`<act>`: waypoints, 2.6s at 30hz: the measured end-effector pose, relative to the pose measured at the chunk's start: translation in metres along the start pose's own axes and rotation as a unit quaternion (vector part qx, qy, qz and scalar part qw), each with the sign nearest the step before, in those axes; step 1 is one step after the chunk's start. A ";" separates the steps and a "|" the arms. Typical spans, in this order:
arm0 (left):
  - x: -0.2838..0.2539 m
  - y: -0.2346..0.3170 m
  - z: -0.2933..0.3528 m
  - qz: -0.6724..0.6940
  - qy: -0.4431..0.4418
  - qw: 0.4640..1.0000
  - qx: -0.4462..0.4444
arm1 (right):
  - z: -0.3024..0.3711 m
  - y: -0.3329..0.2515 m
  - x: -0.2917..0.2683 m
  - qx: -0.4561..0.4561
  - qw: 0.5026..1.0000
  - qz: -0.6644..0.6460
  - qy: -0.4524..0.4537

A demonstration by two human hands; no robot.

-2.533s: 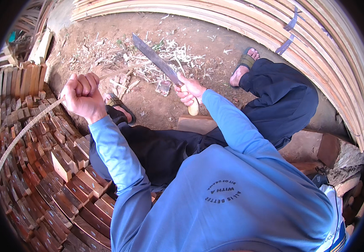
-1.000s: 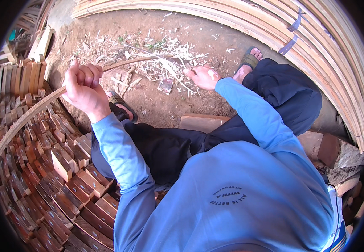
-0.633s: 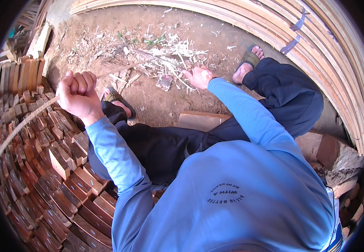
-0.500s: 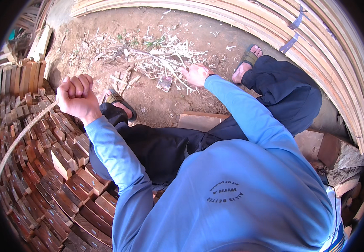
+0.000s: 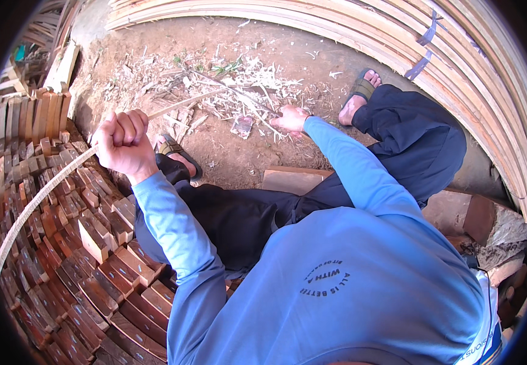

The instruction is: The person uses a long blade to shave thin strips of wood from a piece of lumber while sitting on the ground.

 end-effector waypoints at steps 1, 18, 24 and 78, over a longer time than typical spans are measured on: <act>0.000 0.001 0.000 -0.006 0.017 1.000 0.001 | 0.003 -0.003 -0.002 0.000 0.999 0.023 0.037; 0.012 0.003 0.007 -0.072 0.152 0.986 -0.014 | 0.024 -0.010 0.008 0.014 0.971 0.118 0.207; 0.015 0.004 0.010 -0.086 0.161 0.983 -0.019 | 0.023 -0.006 0.009 0.006 0.963 0.153 0.223; 0.003 0.007 -0.002 -0.090 0.103 0.991 -0.006 | 0.005 0.021 -0.046 0.033 0.977 -0.117 0.174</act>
Point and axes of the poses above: each hand's wrist, its own z-axis away from the middle knuckle, its own x-axis out of the palm, y = z × x, the point moved 3 cm from there along -z, towards the middle knuckle, and after that the axes turned 10 degrees about x, right-handed, at the moved point
